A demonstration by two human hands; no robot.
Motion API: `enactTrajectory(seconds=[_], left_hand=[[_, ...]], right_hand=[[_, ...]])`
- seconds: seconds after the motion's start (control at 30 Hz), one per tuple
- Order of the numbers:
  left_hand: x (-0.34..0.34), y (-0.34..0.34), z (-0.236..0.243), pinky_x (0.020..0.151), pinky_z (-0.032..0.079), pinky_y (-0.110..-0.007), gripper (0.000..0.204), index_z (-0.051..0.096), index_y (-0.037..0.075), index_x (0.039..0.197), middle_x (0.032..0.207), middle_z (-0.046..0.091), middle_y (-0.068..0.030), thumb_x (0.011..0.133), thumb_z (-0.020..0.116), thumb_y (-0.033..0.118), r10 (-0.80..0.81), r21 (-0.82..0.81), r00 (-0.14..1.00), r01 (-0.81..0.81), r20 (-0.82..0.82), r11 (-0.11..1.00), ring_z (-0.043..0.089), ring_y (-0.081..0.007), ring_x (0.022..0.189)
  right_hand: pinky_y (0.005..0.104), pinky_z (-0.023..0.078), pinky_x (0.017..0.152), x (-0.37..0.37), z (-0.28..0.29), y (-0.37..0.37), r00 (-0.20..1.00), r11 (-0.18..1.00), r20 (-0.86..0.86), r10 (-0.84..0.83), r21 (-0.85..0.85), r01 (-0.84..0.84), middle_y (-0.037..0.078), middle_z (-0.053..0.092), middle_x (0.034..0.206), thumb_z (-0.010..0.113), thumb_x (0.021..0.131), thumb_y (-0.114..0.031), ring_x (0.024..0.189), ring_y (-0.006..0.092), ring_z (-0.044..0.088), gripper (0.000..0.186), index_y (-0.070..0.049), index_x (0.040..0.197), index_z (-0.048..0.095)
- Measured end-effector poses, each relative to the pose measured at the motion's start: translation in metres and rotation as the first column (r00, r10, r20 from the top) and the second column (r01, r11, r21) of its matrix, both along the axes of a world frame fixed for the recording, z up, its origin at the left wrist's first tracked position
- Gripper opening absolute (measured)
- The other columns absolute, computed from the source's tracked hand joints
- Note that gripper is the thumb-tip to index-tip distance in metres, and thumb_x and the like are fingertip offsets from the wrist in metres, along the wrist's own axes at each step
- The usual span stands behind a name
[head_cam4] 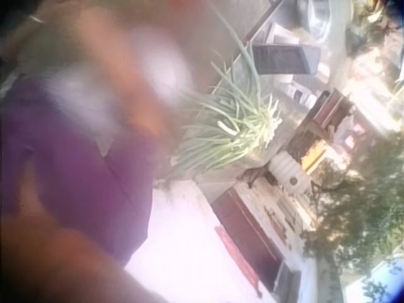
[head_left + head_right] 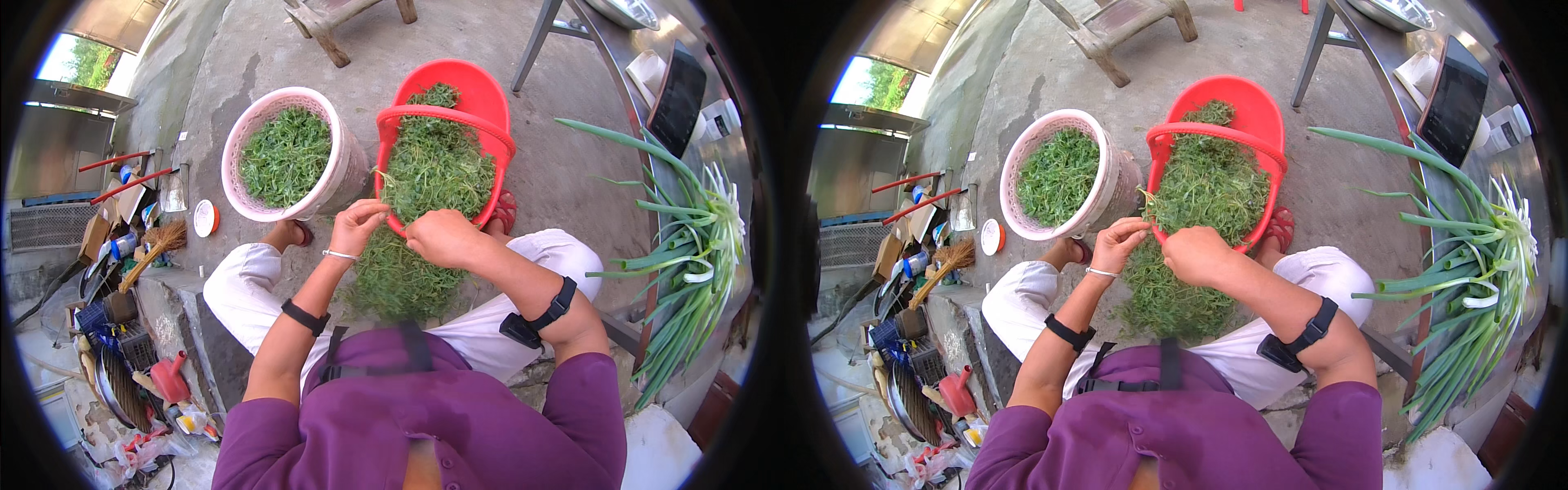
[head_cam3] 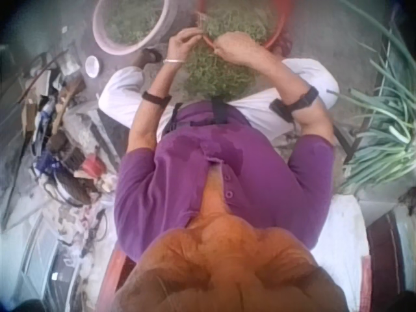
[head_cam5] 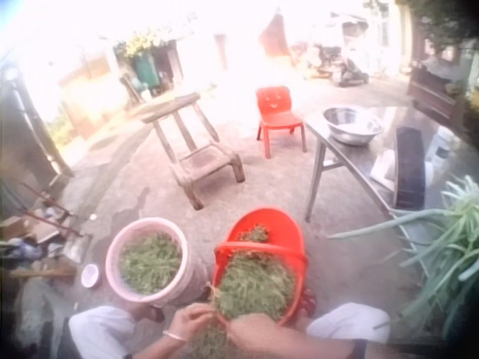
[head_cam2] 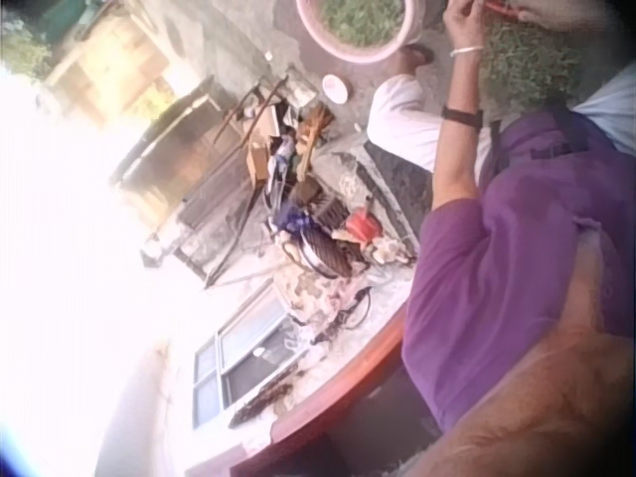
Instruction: The person sits on the ground and sorts green leafy vegetables by hand, picking up bunches from a red basket, separating leaves from stems, and placing the leaves into a white colander. The stems are discarded onto the floor. The task continues throughout the clip.
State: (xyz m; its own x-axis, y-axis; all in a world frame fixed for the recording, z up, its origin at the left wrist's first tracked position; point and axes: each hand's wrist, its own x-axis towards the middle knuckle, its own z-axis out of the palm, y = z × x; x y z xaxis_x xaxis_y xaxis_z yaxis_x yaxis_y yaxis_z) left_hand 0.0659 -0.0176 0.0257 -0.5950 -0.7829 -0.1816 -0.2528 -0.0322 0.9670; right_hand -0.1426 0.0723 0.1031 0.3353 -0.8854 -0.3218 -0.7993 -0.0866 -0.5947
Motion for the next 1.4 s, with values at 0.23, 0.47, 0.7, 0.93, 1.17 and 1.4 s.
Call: enactTrajectory(seconds=[0.23,0.47,0.7,0.93,1.17,1.4], left_hand=[[0.014,0.028,0.086,0.082,0.052,-0.024,0.02,0.071,0.001,0.104,0.114,0.06,-0.0055,0.087,0.064,-0.005,-0.12,-0.009,0.989,0.12,-0.091,0.993,0.06,-0.0114,0.099],[0.01,0.051,0.092,0.078,0.056,-0.028,0.039,0.047,0.006,0.131,0.101,0.068,-0.0064,0.094,0.06,0.006,0.158,0.452,0.977,-0.076,-0.145,0.889,0.067,-0.0186,0.097],[0.027,0.04,0.094,0.092,0.054,-0.037,0.022,0.055,0.005,0.117,0.115,0.064,-0.0121,0.099,0.053,0.015,0.408,0.51,0.89,-0.26,-0.202,0.82,0.062,-0.0256,0.111],[0.005,0.057,0.099,0.097,0.045,-0.032,0.019,0.061,0.006,0.112,0.125,0.061,-0.0087,0.094,0.062,0.012,0.371,0.349,0.887,-0.268,-0.275,0.898,0.058,-0.0157,0.112],[0.004,0.062,0.1,0.093,0.047,-0.03,0.017,0.062,0.005,0.108,0.121,0.062,-0.0066,0.091,0.064,0.006,0.376,0.424,0.881,-0.236,-0.287,0.875,0.061,-0.0134,0.101],[0.018,0.052,0.102,0.087,0.048,-0.031,0.019,0.06,0.006,0.113,0.093,0.062,-0.0006,0.096,0.056,0.011,0.357,0.422,0.897,-0.227,-0.26,0.878,0.06,-0.0124,0.091]], right_hand=[[0.0309,0.049,0.074,-0.009,0.012,-0.03,0.244,0.742,0.751,-0.613,0.441,0.505,0.006,0.067,0.088,0.065,0.091,-0.027,0.081,0.016,0.062,0.043,-0.002,0.125,0.055],[0.0228,0.048,0.065,0.003,0.009,-0.033,-0.122,0.752,0.793,-0.597,0.606,0.259,0.001,0.062,0.081,0.048,0.098,-0.012,0.069,0.0085,0.058,0.033,-0.001,0.128,0.051],[0.0178,0.03,0.046,-0.007,0.004,-0.038,0.028,0.684,0.756,-0.654,0.575,0.448,-0.001,0.06,0.07,0.064,0.089,-0.014,0.052,0.0024,0.043,0.031,-0.003,0.117,0.057],[0.0151,0.026,0.044,0.019,0.003,-0.023,0.216,0.728,0.7,-0.681,0.679,0.093,-0.001,0.064,0.08,0.068,0.089,-0.021,0.051,0.001,0.041,0.023,-0.005,0.106,0.065],[0.0155,0.026,0.047,0.014,0.001,-0.023,0.185,0.722,0.734,-0.654,0.678,-0.138,0.002,0.07,0.099,0.066,0.091,-0.021,0.078,0.0054,0.066,0.022,-0.006,0.107,0.07],[0.0163,0.03,0.052,0.018,0.004,-0.022,0.369,0.743,0.699,-0.612,0.668,-0.034,0.002,0.071,0.094,0.067,0.088,-0.018,0.078,0.005,0.066,0.017,-0.007,0.1,0.07]])
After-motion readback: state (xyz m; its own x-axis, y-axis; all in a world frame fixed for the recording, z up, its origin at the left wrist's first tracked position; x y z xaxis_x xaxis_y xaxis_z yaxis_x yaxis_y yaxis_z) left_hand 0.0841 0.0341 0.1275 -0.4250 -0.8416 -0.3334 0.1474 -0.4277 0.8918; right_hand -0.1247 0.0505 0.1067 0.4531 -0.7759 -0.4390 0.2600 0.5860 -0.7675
